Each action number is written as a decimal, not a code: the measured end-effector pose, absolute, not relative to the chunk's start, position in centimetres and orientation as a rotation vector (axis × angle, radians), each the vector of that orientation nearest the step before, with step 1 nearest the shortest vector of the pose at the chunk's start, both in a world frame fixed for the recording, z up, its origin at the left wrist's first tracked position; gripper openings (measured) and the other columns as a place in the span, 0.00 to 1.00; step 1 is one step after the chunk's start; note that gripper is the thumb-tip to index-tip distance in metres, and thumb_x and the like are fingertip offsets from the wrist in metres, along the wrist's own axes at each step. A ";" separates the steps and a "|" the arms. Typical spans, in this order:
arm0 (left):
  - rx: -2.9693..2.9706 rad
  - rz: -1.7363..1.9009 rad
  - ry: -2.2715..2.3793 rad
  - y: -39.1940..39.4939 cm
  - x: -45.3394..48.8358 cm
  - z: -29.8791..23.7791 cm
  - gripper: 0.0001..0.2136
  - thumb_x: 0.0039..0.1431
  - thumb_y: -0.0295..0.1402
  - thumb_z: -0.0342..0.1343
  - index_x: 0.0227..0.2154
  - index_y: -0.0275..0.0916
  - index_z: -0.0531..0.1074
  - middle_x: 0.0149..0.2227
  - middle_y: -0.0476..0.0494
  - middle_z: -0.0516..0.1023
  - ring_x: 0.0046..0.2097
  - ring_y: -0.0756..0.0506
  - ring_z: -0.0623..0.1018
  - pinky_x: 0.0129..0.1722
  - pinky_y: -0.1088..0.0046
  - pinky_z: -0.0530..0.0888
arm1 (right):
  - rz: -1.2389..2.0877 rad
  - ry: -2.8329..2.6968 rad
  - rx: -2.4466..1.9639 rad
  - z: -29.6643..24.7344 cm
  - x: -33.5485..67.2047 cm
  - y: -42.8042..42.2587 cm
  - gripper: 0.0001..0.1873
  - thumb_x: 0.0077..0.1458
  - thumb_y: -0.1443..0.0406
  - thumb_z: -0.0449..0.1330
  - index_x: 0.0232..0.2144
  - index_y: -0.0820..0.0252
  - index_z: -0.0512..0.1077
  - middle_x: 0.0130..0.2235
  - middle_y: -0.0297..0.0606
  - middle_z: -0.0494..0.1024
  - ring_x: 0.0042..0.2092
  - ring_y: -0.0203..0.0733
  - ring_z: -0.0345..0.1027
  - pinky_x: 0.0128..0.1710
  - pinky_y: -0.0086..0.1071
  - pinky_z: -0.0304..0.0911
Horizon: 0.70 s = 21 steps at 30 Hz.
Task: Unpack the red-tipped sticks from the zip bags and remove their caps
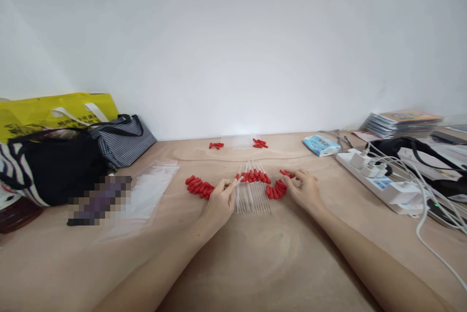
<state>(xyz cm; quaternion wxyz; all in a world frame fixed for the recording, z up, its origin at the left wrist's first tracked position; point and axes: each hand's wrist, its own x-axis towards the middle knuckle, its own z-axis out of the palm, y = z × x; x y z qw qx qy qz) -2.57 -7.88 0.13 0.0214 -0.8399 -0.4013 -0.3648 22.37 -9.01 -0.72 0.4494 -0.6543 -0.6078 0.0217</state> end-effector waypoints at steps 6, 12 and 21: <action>-2.555 -1.224 -1.038 -7.5 -2.1 -0.5 0.10 0.55 0.23 0.45 0.31 0.35 0.71 0.28 0.45 0.70 0.30 0.50 0.72 0.32 0.76 0.70 | 0.143 -1.472 -1.662 -1.2 23.0 -8.7 0.15 0.45 0.53 0.55 0.27 0.57 0.72 0.27 0.34 0.75 0.32 0.41 0.66 0.39 0.36 0.50; -2.568 -1.115 -0.979 -7.9 -1.3 -0.9 0.08 0.50 0.21 0.46 0.25 0.35 0.69 0.29 0.44 0.70 0.29 0.49 0.71 0.30 0.75 0.70 | -0.016 -1.687 -1.631 -1.0 22.1 -9.3 0.12 0.46 0.54 0.56 0.24 0.53 0.73 0.26 0.32 0.76 0.34 0.42 0.64 0.41 0.40 0.45; -2.721 -1.097 -1.034 -8.6 -0.9 -0.7 0.06 0.52 0.30 0.49 0.27 0.34 0.70 0.31 0.42 0.69 0.31 0.49 0.72 0.32 0.73 0.72 | -0.196 -1.773 -1.704 -1.1 21.3 -9.7 0.13 0.46 0.55 0.55 0.18 0.55 0.71 0.26 0.33 0.75 0.32 0.41 0.62 0.37 0.37 0.44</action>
